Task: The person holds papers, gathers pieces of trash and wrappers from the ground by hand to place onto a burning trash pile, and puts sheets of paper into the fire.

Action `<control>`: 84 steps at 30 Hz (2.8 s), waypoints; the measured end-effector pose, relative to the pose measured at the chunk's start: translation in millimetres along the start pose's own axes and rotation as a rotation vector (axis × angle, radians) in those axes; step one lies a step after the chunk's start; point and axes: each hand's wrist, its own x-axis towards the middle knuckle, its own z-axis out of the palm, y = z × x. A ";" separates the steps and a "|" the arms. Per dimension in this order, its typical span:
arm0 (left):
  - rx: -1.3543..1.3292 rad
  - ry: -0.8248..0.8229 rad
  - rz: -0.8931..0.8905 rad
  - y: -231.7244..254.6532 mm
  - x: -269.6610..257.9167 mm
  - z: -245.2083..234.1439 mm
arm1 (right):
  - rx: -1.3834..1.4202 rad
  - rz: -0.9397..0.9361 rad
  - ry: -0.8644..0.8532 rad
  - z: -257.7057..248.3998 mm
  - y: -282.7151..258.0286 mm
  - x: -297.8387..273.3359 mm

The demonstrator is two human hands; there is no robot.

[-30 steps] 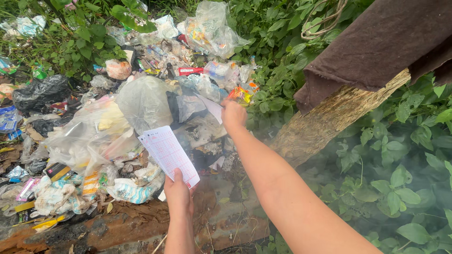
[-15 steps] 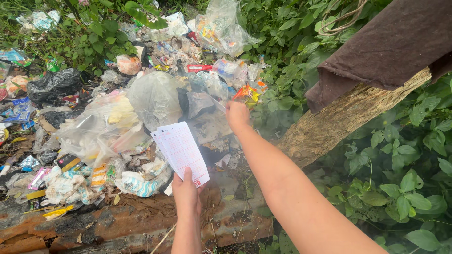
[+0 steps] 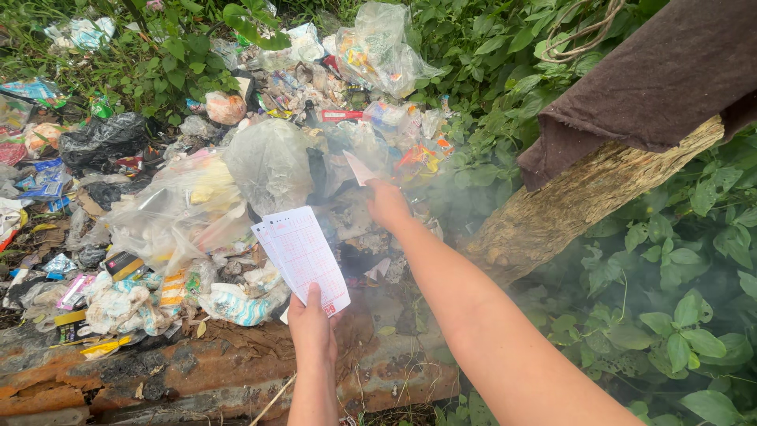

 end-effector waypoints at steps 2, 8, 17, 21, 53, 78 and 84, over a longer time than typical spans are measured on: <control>-0.004 0.001 0.014 -2.4 0.5 -2.8 | 0.006 0.020 -0.120 -0.2 -3.3 -4.5; -0.003 0.007 0.016 -9.4 -0.6 -8.0 | 0.070 0.118 -0.253 3.2 0.7 -18.0; -0.047 0.020 0.006 2.2 -15.9 -20.6 | 0.048 0.188 -0.290 -19.8 -24.9 -29.4; -0.047 0.012 0.033 7.0 -26.0 -30.4 | 0.032 0.058 -0.189 -9.4 -37.1 -42.0; -0.196 0.040 0.145 38.7 -74.4 -100.1 | 0.268 0.203 -0.245 -82.9 -289.6 -252.1; -0.131 -0.048 0.043 17.7 -60.6 -53.1 | 0.750 0.353 0.350 -115.0 -87.2 -148.5; -0.103 -0.090 0.018 5.8 -44.6 -29.8 | 0.396 0.418 0.417 -109.7 -30.0 -102.6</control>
